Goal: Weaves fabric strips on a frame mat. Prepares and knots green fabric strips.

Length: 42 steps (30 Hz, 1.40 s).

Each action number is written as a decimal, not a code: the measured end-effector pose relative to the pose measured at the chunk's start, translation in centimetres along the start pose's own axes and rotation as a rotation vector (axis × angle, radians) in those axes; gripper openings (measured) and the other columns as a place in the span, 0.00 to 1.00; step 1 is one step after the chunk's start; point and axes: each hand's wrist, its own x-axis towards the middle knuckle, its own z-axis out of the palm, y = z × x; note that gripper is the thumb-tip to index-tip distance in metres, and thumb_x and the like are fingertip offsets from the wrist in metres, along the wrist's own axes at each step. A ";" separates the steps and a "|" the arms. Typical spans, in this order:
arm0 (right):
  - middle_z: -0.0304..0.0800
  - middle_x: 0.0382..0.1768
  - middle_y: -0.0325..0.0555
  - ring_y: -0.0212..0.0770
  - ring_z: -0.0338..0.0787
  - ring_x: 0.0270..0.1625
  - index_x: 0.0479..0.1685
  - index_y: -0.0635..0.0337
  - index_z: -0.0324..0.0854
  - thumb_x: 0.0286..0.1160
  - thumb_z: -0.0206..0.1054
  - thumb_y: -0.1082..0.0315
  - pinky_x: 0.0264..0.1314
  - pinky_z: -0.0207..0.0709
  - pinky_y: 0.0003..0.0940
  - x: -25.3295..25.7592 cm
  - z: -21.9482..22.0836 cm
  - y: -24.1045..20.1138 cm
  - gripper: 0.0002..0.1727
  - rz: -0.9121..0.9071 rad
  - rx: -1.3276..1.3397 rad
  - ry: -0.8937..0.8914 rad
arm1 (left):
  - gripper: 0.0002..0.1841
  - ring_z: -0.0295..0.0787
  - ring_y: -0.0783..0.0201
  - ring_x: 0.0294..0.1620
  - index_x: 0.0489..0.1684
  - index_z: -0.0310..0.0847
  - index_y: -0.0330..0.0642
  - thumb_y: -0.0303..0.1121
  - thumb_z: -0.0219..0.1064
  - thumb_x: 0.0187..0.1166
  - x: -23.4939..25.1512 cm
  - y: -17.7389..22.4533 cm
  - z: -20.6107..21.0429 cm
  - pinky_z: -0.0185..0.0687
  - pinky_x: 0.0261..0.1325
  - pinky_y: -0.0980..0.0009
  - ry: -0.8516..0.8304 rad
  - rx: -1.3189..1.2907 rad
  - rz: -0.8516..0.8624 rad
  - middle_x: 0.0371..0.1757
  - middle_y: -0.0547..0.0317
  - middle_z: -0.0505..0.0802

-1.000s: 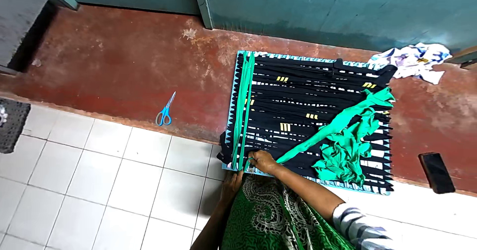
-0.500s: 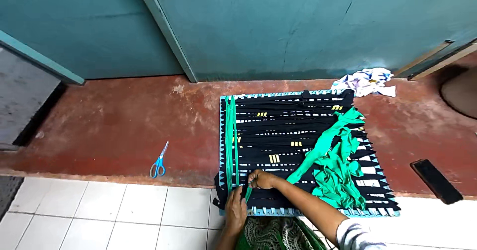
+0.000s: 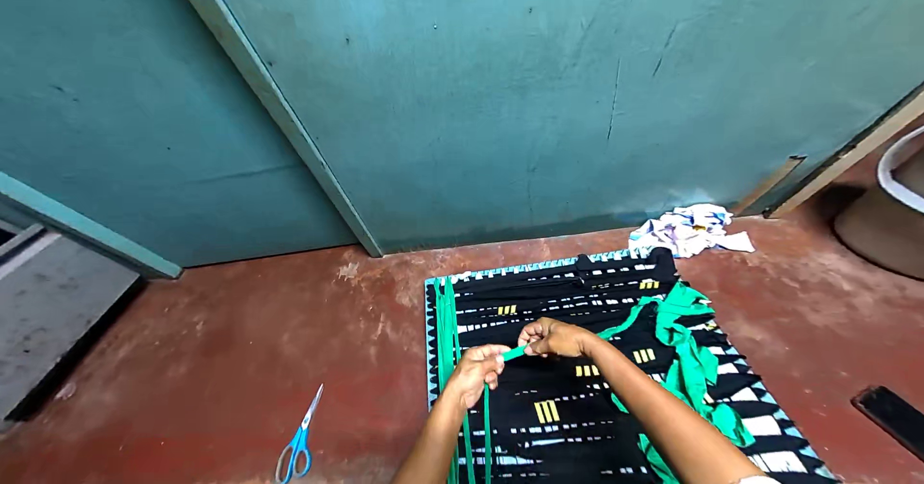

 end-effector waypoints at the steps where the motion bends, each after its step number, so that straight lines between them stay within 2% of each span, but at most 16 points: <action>1: 0.79 0.28 0.37 0.27 0.72 0.26 0.53 0.65 0.83 0.86 0.63 0.70 0.32 0.67 0.26 0.1 -0.4 0.2 0.09 -0.014 0.025 0.029 | 0.14 0.70 0.78 0.17 0.60 0.81 0.32 0.21 0.52 0.85 0.9 0.8 -0.5 0.71 0.24 0.81 -0.002 0.008 0.007 0.24 0.71 0.80; 5: 0.78 0.28 0.40 0.28 0.71 0.27 0.56 0.70 0.82 0.87 0.60 0.71 0.34 0.68 0.26 1.2 0.1 2.1 0.11 -0.069 0.157 0.207 | 0.13 0.69 0.78 0.17 0.58 0.82 0.33 0.20 0.53 0.85 4.3 3.1 -2.4 0.69 0.22 0.81 0.041 0.027 0.003 0.23 0.70 0.79; 9: 0.77 0.27 0.37 0.26 0.72 0.28 0.50 0.69 0.83 0.88 0.58 0.71 0.36 0.69 0.25 3.7 2.3 6.0 0.11 -0.067 0.279 0.351 | 0.14 0.68 0.77 0.16 0.63 0.78 0.34 0.19 0.55 0.84 8.0 3.5 -4.6 0.68 0.21 0.81 0.080 0.047 -0.020 0.23 0.68 0.79; 12: 0.72 0.26 0.38 0.28 0.68 0.26 0.47 0.70 0.81 0.90 0.55 0.71 0.34 0.66 0.26 5.1 3.6 7.3 0.12 0.010 0.428 0.513 | 0.20 0.68 0.76 0.18 0.68 0.76 0.34 0.17 0.64 0.77 10.3 2.6 -5.5 0.65 0.23 0.79 0.015 0.323 -0.073 0.26 0.65 0.83; 14: 0.68 0.22 0.37 0.29 0.64 0.20 0.46 0.69 0.78 0.93 0.50 0.71 0.25 0.61 0.26 6.3 4.1 7.3 0.12 0.098 0.696 0.677 | 0.22 0.69 0.76 0.19 0.70 0.76 0.34 0.18 0.67 0.75 11.7 1.6 -5.3 0.66 0.24 0.77 -0.078 0.477 -0.115 0.27 0.64 0.82; 16: 0.65 0.17 0.32 0.26 0.62 0.13 0.43 0.61 0.72 0.96 0.44 0.67 0.16 0.59 0.21 7.3 3.7 6.7 0.14 0.165 1.062 0.782 | 0.21 0.67 0.75 0.19 0.69 0.76 0.34 0.19 0.66 0.77 12.7 0.5 -4.4 0.65 0.24 0.78 -0.158 0.522 -0.148 0.26 0.65 0.79; 17: 0.68 0.17 0.32 0.26 0.64 0.13 0.44 0.58 0.69 0.97 0.42 0.65 0.15 0.62 0.21 7.8 3.2 6.4 0.14 0.162 1.219 0.802 | 0.20 0.66 0.76 0.18 0.69 0.76 0.34 0.19 0.65 0.77 13.2 0.0 -3.8 0.65 0.24 0.78 -0.177 0.508 -0.157 0.26 0.66 0.79; 19: 0.84 0.24 0.40 0.30 0.79 0.19 0.50 0.60 0.69 0.97 0.40 0.64 0.20 0.72 0.25 8.6 2.0 5.7 0.14 0.110 1.392 0.845 | 0.18 0.66 0.76 0.17 0.67 0.76 0.34 0.19 0.64 0.79 14.1 -0.7 -2.8 0.64 0.22 0.79 -0.174 0.424 -0.156 0.27 0.65 0.79; 20: 0.90 0.30 0.45 0.33 0.87 0.24 0.55 0.62 0.69 0.97 0.39 0.64 0.25 0.78 0.27 8.9 1.3 5.3 0.15 0.075 1.398 0.851 | 0.18 0.68 0.76 0.18 0.67 0.75 0.34 0.19 0.63 0.80 14.4 -0.8 -2.4 0.67 0.23 0.79 -0.157 0.390 -0.149 0.29 0.64 0.80; 22: 0.92 0.41 0.51 0.38 0.93 0.36 0.62 0.65 0.67 0.98 0.37 0.65 0.36 0.83 0.31 9.4 0.1 4.5 0.16 0.024 1.338 0.834 | 0.17 0.77 0.72 0.24 0.67 0.75 0.31 0.21 0.63 0.81 14.9 -0.3 -1.8 0.76 0.29 0.75 -0.067 0.388 -0.081 0.35 0.58 0.85; 25: 0.93 0.43 0.53 0.40 0.95 0.39 0.60 0.65 0.69 0.97 0.38 0.66 0.37 0.85 0.32 10.1 -0.6 3.8 0.15 0.011 1.264 0.811 | 0.16 0.89 0.57 0.45 0.67 0.79 0.27 0.23 0.60 0.84 16.3 1.8 -2.7 0.85 0.52 0.61 0.229 0.604 0.158 0.51 0.41 0.91; 27: 0.94 0.42 0.52 0.40 0.95 0.39 0.56 0.64 0.70 0.97 0.39 0.66 0.36 0.85 0.31 10.6 -0.4 3.9 0.15 0.002 1.227 0.773 | 0.17 0.88 0.44 0.64 0.67 0.82 0.26 0.23 0.61 0.82 17.6 3.2 -4.7 0.79 0.72 0.53 0.434 0.851 0.268 0.61 0.32 0.90; 30: 0.94 0.43 0.51 0.40 0.96 0.40 0.55 0.63 0.70 0.97 0.39 0.67 0.37 0.86 0.31 11.2 0.5 4.3 0.14 -0.019 1.202 0.722 | 0.22 0.75 0.38 0.80 0.76 0.75 0.28 0.29 0.61 0.85 19.1 4.8 -7.6 0.66 0.83 0.48 0.537 1.101 0.156 0.76 0.30 0.80; 32: 0.95 0.42 0.51 0.39 0.96 0.39 0.54 0.63 0.70 0.97 0.40 0.67 0.36 0.85 0.31 11.6 1.0 4.5 0.14 -0.023 1.202 0.715 | 0.23 0.74 0.39 0.81 0.79 0.73 0.30 0.30 0.59 0.87 19.9 5.0 -8.8 0.65 0.84 0.47 0.493 1.217 0.078 0.79 0.31 0.78; 37: 0.94 0.42 0.50 0.39 0.95 0.39 0.53 0.63 0.71 0.97 0.39 0.67 0.36 0.85 0.30 12.5 1.8 5.3 0.15 -0.024 1.175 0.675 | 0.18 0.78 0.40 0.78 0.70 0.81 0.32 0.26 0.54 0.87 20.6 5.1 -10.2 0.69 0.81 0.47 0.429 1.403 0.081 0.73 0.35 0.84; 42: 0.95 0.43 0.51 0.40 0.96 0.41 0.53 0.63 0.72 0.97 0.39 0.67 0.37 0.85 0.32 12.7 2.2 6.0 0.15 -0.007 1.186 0.679 | 0.14 0.85 0.40 0.67 0.57 0.84 0.24 0.24 0.56 0.85 20.6 4.5 -12.7 0.73 0.76 0.48 0.517 1.089 0.282 0.60 0.31 0.89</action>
